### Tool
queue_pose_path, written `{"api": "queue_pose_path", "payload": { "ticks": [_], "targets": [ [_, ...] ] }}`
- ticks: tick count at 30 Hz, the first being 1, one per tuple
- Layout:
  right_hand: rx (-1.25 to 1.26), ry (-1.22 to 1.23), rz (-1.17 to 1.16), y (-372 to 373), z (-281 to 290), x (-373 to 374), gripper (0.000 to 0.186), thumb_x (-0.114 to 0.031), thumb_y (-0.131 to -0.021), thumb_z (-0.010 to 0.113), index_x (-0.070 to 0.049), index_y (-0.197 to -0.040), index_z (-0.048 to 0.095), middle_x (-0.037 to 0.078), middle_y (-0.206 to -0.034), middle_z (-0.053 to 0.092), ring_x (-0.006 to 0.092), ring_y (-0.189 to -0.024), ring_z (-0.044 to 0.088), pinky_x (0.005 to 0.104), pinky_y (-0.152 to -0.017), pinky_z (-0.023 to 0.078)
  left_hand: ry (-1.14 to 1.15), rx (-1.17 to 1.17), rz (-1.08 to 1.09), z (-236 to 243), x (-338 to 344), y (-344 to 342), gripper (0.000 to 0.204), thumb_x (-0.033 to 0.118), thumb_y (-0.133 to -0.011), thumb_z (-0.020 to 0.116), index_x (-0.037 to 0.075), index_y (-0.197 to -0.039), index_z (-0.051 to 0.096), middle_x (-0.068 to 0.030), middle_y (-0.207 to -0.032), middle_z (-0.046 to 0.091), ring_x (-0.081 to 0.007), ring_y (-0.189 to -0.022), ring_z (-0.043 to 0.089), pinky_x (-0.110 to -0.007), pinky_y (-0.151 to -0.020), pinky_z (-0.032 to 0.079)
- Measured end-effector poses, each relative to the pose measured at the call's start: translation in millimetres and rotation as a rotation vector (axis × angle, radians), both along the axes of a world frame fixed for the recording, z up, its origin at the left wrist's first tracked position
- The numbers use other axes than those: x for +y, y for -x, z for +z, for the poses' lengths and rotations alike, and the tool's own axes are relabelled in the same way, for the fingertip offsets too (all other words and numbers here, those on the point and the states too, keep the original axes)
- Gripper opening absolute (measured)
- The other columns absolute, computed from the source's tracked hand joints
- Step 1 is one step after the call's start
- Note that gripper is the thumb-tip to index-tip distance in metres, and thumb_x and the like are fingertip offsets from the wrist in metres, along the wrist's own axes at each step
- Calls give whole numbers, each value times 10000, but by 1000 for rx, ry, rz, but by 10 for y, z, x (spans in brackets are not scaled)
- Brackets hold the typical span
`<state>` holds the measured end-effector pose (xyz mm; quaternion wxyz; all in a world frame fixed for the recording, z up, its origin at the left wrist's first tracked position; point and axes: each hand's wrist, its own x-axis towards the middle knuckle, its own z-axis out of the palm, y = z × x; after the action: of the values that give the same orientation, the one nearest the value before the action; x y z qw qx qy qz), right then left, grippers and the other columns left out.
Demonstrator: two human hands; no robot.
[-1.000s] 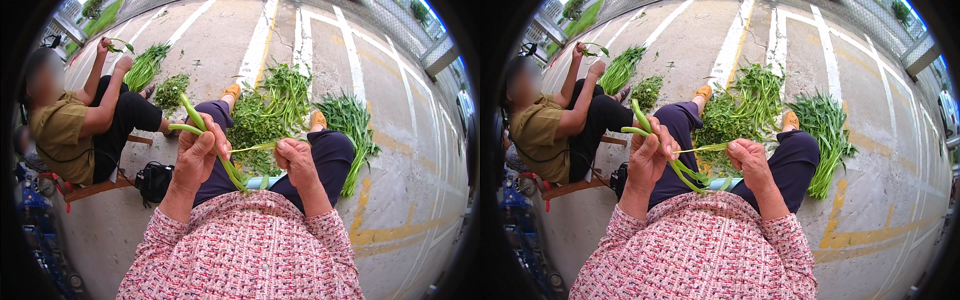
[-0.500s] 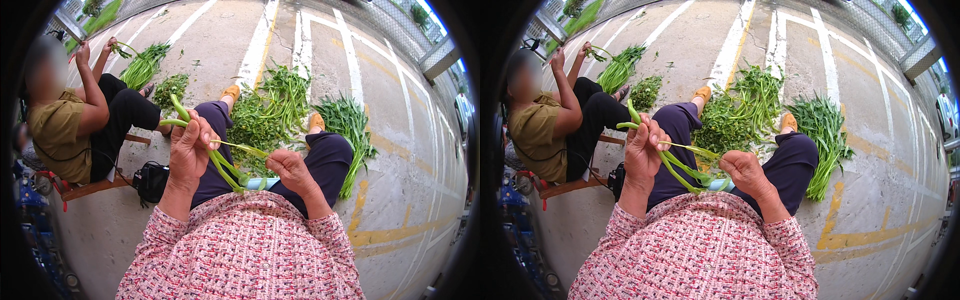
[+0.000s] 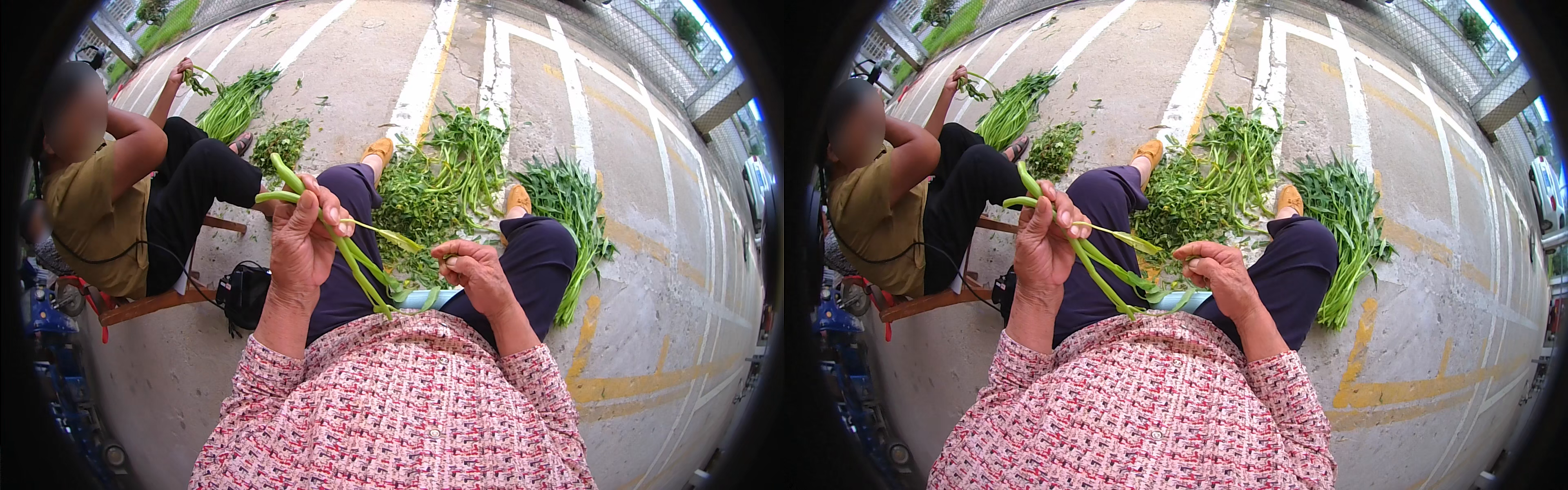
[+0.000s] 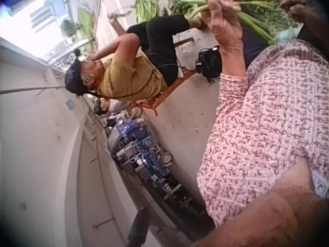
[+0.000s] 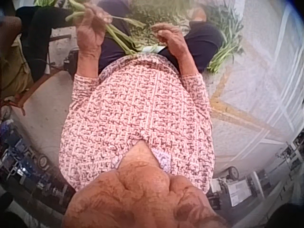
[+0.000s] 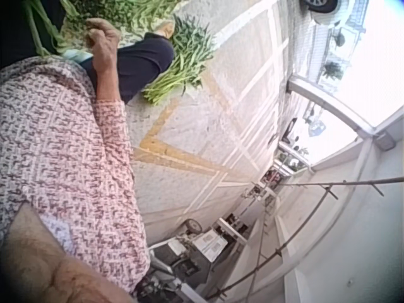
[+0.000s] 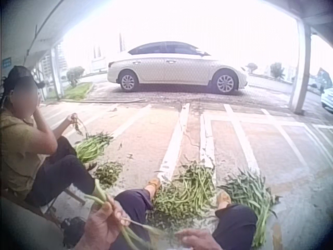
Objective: The person picks through a pile of green leafy vegetables by hand, snapping the stems into segments and removing unwanted parts. The cleaned pieces are gathered into a bunch.
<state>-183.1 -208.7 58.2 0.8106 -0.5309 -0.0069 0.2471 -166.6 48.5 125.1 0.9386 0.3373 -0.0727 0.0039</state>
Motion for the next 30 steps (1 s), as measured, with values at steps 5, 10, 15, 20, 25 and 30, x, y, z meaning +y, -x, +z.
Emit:
{"api": "queue_pose_path", "payload": {
  "ticks": [5, 10, 15, 20, 25, 30],
  "targets": [
    [55, -103, -20, -48, 146, 112, 269, -157, -825, 552, 37, -990, 639, 4, -716, 553, 60, -609, 440, 198, -551, 351, -7, -24, -40, -22, -17, 9, 155, 162, -948, 526, 87, -1083, 531, -63, -765, 560, -151, -680, 543, -308, -637, 474],
    [-138, 132, 66, -89, 247, 176, 225, -223, -861, 620, 1, -883, 637, -32, -706, 524, 57, -624, 445, 208, -569, 362, -26, -37, -47, -21, -64, 5, 160, 167, -947, 529, 87, -1085, 524, -72, -765, 560, -158, -666, 548, -306, -635, 475],
    [-298, 261, 96, -71, 185, 204, 161, -153, -889, 602, -10, -815, 617, -28, -668, 494, 56, -627, 433, 231, -559, 365, -75, 14, -9, 58, -156, 33, 110, 181, -947, 528, 89, -1008, 531, -49, -731, 557, -143, -624, 528, -297, -625, 451],
    [-724, 518, 82, -14, 269, 224, 111, -91, -870, 586, -3, -808, 557, 89, -684, 502, 215, -623, 517, 323, -571, 413, -90, 8, -23, 10, -138, 26, 103, 176, -947, 527, 91, -1005, 532, -45, -726, 552, -146, -624, 528, -301, -628, 449],
    [-899, 606, 86, 4, 258, 178, 103, -66, -836, 604, -15, -802, 521, 139, -714, 501, 339, -695, 541, 386, -609, 433, -85, 53, -10, -43, -143, 50, 94, 176, -955, 514, 96, -999, 538, -42, -718, 550, -144, -621, 527, -304, -631, 446],
    [-737, 634, 176, 124, 86, -7, 108, -92, -858, 589, -7, -807, 545, 119, -717, 516, 277, -693, 545, 356, -625, 437, -53, 26, 49, -41, 14, -13, 110, 191, -953, 520, 98, -1007, 541, -37, -718, 550, -140, -621, 528, -300, -628, 444]
  ]
}}
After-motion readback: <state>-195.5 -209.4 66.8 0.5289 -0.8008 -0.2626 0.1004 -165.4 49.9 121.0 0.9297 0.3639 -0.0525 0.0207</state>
